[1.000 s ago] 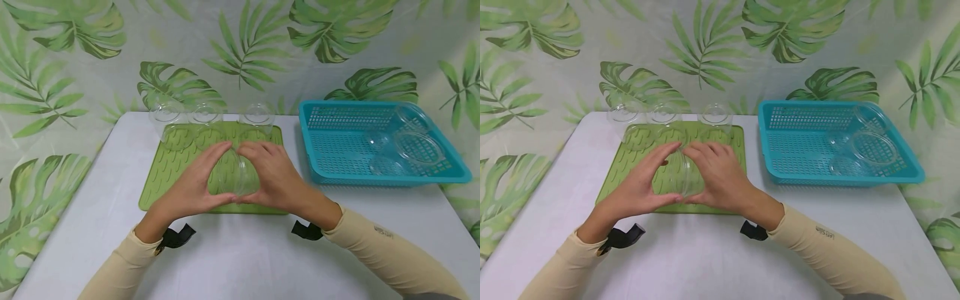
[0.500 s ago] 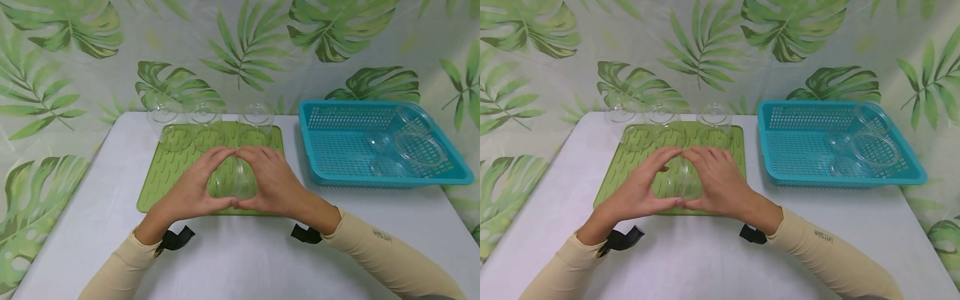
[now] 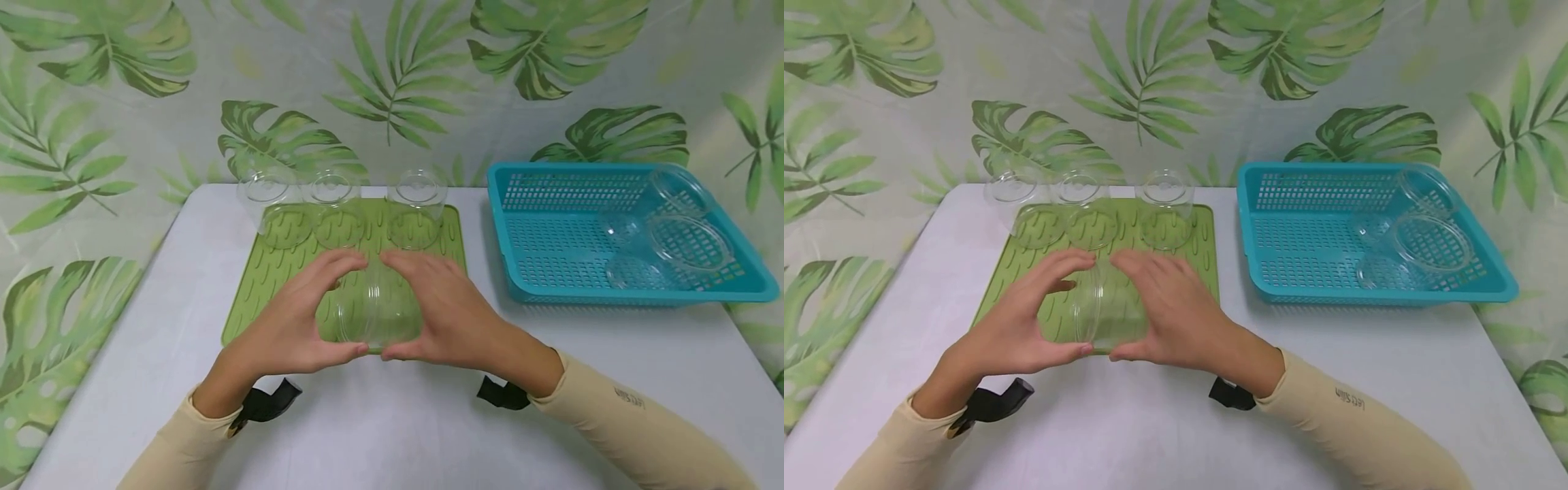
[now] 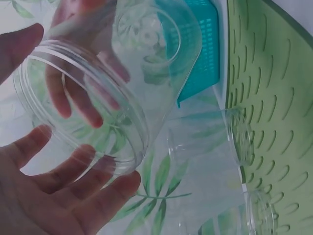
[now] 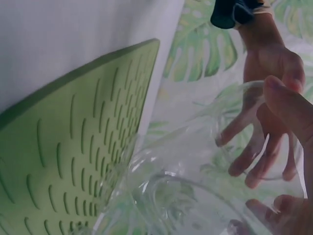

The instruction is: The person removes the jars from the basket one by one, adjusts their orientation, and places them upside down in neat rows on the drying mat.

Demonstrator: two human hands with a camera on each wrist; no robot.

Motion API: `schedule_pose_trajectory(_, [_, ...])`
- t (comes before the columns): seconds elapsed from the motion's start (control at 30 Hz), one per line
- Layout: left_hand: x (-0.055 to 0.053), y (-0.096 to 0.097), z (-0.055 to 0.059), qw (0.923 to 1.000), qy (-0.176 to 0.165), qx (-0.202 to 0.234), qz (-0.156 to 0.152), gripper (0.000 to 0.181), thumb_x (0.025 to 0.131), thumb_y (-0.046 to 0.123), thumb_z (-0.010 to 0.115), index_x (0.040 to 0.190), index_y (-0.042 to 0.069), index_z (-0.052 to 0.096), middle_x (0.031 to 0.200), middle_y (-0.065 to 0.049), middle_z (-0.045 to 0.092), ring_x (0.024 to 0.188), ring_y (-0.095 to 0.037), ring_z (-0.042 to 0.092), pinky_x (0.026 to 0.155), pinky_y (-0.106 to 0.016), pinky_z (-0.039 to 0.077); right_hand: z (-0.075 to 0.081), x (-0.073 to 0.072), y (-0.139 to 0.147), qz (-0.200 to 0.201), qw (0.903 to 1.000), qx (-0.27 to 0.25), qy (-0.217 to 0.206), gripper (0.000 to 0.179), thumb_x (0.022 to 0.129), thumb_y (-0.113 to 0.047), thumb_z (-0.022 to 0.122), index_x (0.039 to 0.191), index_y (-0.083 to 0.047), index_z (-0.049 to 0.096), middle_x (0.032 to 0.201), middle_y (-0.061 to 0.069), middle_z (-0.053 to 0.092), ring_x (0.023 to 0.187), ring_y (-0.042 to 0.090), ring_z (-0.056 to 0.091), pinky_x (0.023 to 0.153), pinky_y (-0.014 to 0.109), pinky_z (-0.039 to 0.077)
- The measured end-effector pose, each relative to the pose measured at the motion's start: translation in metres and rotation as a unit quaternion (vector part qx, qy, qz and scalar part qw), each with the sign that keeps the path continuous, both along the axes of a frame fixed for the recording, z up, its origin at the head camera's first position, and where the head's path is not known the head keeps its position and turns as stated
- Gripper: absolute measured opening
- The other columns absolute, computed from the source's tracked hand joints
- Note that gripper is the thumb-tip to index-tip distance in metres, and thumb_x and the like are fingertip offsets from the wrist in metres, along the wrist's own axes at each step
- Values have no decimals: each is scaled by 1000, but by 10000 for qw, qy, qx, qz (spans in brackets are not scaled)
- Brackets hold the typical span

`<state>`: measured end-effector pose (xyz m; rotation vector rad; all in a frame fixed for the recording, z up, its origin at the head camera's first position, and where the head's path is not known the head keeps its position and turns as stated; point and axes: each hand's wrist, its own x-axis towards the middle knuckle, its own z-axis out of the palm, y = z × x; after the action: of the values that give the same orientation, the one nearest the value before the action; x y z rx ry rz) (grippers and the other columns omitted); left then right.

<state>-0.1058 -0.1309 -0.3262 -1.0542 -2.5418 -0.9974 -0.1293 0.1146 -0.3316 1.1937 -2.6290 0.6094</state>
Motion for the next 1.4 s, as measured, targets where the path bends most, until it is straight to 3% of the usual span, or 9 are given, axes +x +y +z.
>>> schedule_pose_trajectory(0.13, [4, -6, 1, 9997, 108, 9, -215, 87, 70, 33, 87, 143, 10, 45, 143, -8, 50, 130, -24, 52, 100, -45, 51, -2, 6, 7, 126, 9993, -81, -337, 111, 65, -60, 86, 151, -12, 36, 152, 4, 47, 141, 26, 46, 112, 56, 41])
schedule_pose_trajectory(0.23, [6, -8, 1, 9997, -3, -10, -259, 87, 69, 32, 87, 143, 11, 46, 143, -6, 49, 132, -21, 51, 106, -44, 48, -9, 8, 13, 138, 9970, -262, -714, 108, 67, -56, 86, 152, -14, 35, 154, 3, 44, 143, 24, 43, 112, 55, 42])
schedule_pose_trajectory(0.47, [12, -13, 1, 9992, -268, 135, -272, 89, 67, 28, 88, 143, 12, 46, 144, -6, 48, 132, -19, 50, 107, -44, 47, -30, 11, 28, 399, 9760, -1214, -1761, 110, 67, -40, 92, 154, -16, 30, 156, 3, 39, 144, 22, 39, 110, 48, 46])
schedule_pose_trajectory(0.63, [13, -15, 3, 9973, -539, 379, -325, 88, 70, 27, 88, 144, 12, 43, 144, -7, 48, 130, -20, 50, 109, -48, 47, -37, 10, 33, 751, 9606, -2008, -1769, 109, 65, -27, 94, 153, -13, 32, 153, 6, 43, 140, 24, 43, 105, 41, 49])
schedule_pose_trajectory(0.83, [12, -16, 2, 9966, -582, 482, -323, 86, 73, 30, 88, 144, 13, 43, 143, -7, 48, 129, -20, 50, 108, -49, 48, -36, 9, 32, 791, 9580, -2114, -1768, 106, 65, -20, 94, 152, -12, 33, 153, 7, 42, 140, 23, 42, 105, 41, 50])
schedule_pose_trajectory(0.97, [9, -15, -1, 9941, -731, 693, -403, 88, 71, 20, 89, 145, 10, 43, 144, -9, 48, 131, -22, 50, 111, -46, 47, -36, 9, 32, 774, 9527, -2269, -1868, 106, 65, -18, 93, 152, -11, 32, 154, 8, 41, 141, 27, 42, 105, 42, 50])
schedule_pose_trajectory(1.07, [8, -17, -2, 9851, -1137, 1201, -473, 90, 68, 5, 87, 145, 7, 41, 145, -10, 47, 135, -20, 47, 114, -36, 44, -36, 8, 32, 949, 9320, -2754, -2155, 107, 69, -22, 92, 154, -10, 28, 157, 10, 36, 143, 28, 38, 112, 40, 44])
schedule_pose_trajectory(1.2, [5, -20, -2, 9607, -1623, 2158, -649, 88, 71, -6, 80, 147, 0, 35, 146, -12, 46, 138, -15, 45, 114, -27, 43, -37, 5, 31, 1381, 8902, -3572, -2468, 113, 75, -38, 87, 156, -5, 15, 160, 20, 25, 147, 27, 31, 119, 33, 36])
schedule_pose_trajectory(1.4, [1, -12, -12, 9184, -1947, 3270, -1079, 76, 87, 14, 74, 147, 1, 30, 144, -14, 47, 135, -22, 48, 113, -36, 45, -38, 2, 21, 2033, 8399, -4291, -2631, 120, 81, -40, 81, 157, -2, -4, 160, 27, 19, 146, 24, 38, 116, 33, 42])
